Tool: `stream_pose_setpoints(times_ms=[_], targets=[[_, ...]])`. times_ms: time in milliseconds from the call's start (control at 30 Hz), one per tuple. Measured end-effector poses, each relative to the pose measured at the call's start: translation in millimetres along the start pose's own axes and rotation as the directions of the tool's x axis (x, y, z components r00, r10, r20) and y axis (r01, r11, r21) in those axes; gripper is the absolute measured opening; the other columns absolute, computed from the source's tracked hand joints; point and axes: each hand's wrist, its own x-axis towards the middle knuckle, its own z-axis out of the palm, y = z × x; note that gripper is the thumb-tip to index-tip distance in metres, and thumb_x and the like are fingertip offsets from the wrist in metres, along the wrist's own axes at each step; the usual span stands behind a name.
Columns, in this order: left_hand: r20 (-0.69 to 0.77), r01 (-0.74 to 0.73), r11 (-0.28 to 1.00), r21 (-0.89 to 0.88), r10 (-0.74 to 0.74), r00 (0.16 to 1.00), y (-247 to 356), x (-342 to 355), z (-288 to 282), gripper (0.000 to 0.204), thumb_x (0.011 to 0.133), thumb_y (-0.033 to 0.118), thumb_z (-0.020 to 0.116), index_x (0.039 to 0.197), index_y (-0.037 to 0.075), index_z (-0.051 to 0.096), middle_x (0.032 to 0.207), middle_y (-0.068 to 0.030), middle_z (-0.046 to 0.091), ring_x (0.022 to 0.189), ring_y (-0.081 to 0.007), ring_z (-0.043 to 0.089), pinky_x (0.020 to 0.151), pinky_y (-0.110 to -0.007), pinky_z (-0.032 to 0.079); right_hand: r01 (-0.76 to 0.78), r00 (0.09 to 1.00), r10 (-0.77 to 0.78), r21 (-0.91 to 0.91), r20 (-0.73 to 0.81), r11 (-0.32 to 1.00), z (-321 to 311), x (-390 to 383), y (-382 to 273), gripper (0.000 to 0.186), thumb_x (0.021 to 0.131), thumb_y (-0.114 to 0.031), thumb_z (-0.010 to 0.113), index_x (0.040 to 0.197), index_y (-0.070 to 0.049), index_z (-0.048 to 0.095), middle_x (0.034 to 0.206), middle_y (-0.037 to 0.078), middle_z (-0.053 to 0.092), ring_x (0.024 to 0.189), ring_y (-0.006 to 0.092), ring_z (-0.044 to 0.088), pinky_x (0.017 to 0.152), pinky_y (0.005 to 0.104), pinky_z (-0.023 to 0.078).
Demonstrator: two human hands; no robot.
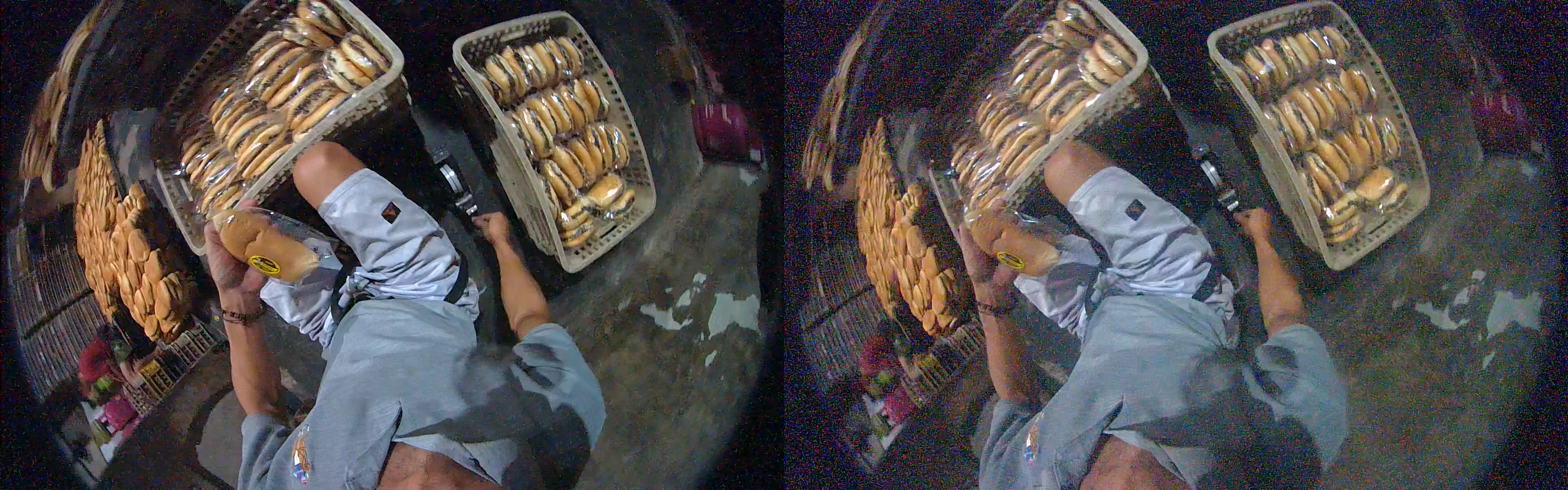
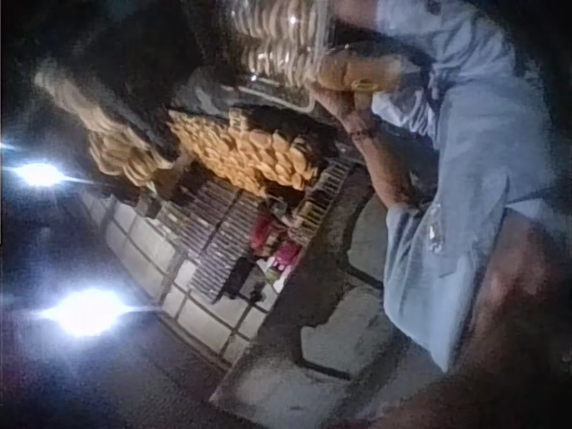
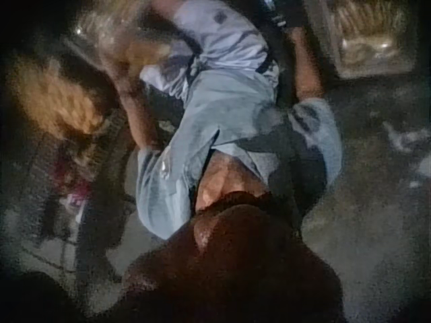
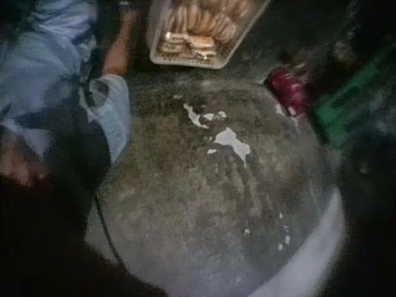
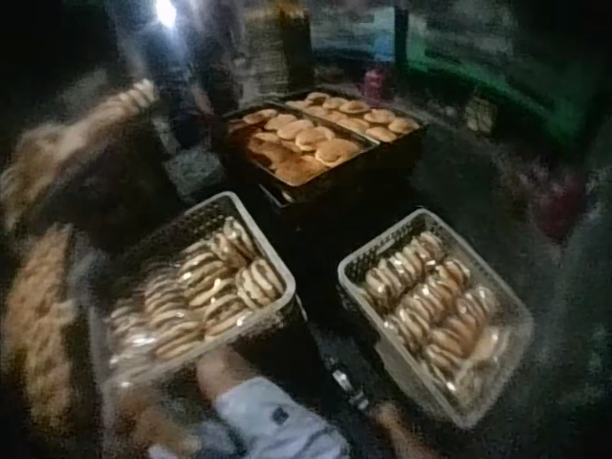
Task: The person repeatedly picks round buns from a tray, places each into a clear plastic bag, seals the bag, and places the packaged bun into a basket. The process is repeated continuously throughout the clip.
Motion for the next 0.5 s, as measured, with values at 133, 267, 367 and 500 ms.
stream_pose_setpoints(times_ms=[133, 267, 367, 500], targets=[[0.038, -0.003, 1.0, 0.028, 0.002, 0.999, 10.7, 1.6, -7.4, 0.062, 0.102, 0.051, 0.035, 0.12, -0.003, 0.06, 0.101, -0.0166, 0.071, 0.091, -0.0304, 0.069, 0.083, -0.045, 0.058, 0.018, 0.99, -0.058, -0.285, -0.132, 0.958, 36.5, 22.7, 21.2, 0.038, 0.083, -0.037, 0.073, 0.099, -0.002, 0.067, 0.098, 0.021, 0.071, 0.098, 0.0408, 0.068, 0.079, 0.051, 0.055], [0.102, -0.111, 0.983, 0.145, 0.097, 0.99, 22.9, -1.7, -3.7, 0.057, 0.102, 0.046, 0.034, 0.118, -0.002, 0.061, 0.102, -0.0136, 0.069, 0.09, -0.0276, 0.068, 0.082, -0.042, 0.059, 0.132, 0.984, -0.169, -0.406, -0.057, 0.904, 28.9, 56.7, 114.6, 0.042, 0.081, -0.036, 0.076, 0.111, -0.007, 0.071, 0.102, 0.022, 0.071, 0.098, 0.0412, 0.068, 0.085, 0.0507, 0.054], [0.084, -0.39, 0.848, 0.358, 0.387, 0.918, 30.3, -3.3, 16.5, 0.046, 0.096, 0.039, 0.048, 0.116, 0.001, 0.063, 0.105, -0.0092, 0.066, 0.094, -0.0201, 0.065, 0.083, -0.036, 0.056, 0.13, 0.979, -0.132, 0.024, 0.155, 0.991, 2.3, 45.8, -1.4, 0.039, 0.084, -0.026, 0.075, 0.119, -0.009, 0.069, 0.098, 0.012, 0.073, 0.086, 0.0285, 0.07, 0.074, 0.0425, 0.056], [0.333, -0.652, 0.458, 0.604, 0.597, 0.729, 56.4, -4.3, 43.7, 0.041, 0.094, 0.032, 0.051, 0.113, 0.0, 0.067, 0.105, -0.0076, 0.067, 0.093, -0.0143, 0.061, 0.08, -0.028, 0.05, -0.046, 0.873, -0.356, 0.783, 0.333, 0.62, -117.8, -64.9, -211.2, 0.059, 0.086, -0.008, 0.073, 0.142, -0.013, 0.054, 0.125, 0.009, 0.065, 0.083, 0.0156, 0.066, 0.066, 0.0291, 0.053]])
